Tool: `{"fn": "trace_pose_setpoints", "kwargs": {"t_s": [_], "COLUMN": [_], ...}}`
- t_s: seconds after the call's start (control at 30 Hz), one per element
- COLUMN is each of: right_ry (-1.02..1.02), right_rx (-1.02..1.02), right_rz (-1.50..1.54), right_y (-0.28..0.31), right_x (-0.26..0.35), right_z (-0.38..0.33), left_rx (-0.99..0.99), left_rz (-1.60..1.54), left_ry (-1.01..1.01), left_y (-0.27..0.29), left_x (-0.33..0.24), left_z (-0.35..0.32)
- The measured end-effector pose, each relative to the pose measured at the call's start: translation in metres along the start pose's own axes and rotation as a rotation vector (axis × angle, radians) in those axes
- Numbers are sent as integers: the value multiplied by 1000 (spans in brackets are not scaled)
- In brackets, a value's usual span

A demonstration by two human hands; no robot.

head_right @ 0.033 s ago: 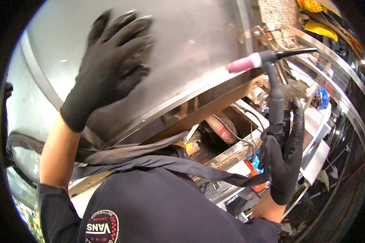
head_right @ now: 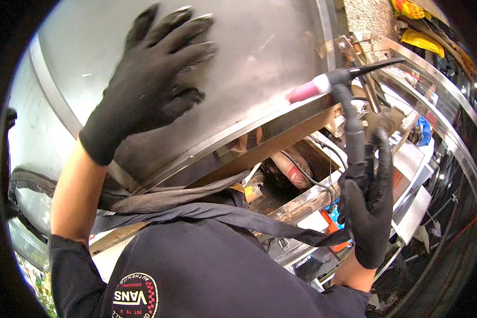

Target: The person welds the edges of a large rectangular stainless steel pan using a handheld welding torch. They then measure the pan's dimensions with a tape measure.

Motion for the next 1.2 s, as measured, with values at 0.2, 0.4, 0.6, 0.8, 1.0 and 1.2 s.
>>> {"fn": "trace_pose_setpoints", "kwargs": {"t_s": [0.2, 0.4, 0.6, 0.8, 1.0, 1.2], "right_ry": [185, 139, 16, 8, 212, 204], "right_rx": [282, 358, 235, 192, 302, 356], "right_rz": [-488, -623, -384, -280, -625, -699], "right_y": [-37, -41, -30, -23, -32, -40], "right_x": [12, 20, 5, 4, 12, 14], "right_z": [15, 25, 22, 20, 22, 22], "left_rx": [-130, -104, 240, 85, 88, 37], "left_rz": [-67, 137, -457, -164, -327, -264], "left_ry": [28, 165, 226, 266, 220, 119], "left_y": [-14, -9, -2, -26, -38, -31], "left_x": [0, -21, -92, -119, -116, -115], "left_z": [10, 20, -43, -52, -47, -44]}}
Point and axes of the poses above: each hand's wrist, its own z-axis towards the middle knuckle, its own y-axis out of the back of the hand, x = y × z, the point moved 6 cm from there along z, towards the middle knuckle, and after that the axes turned 7 degrees about -y, right-handed, at the moved point
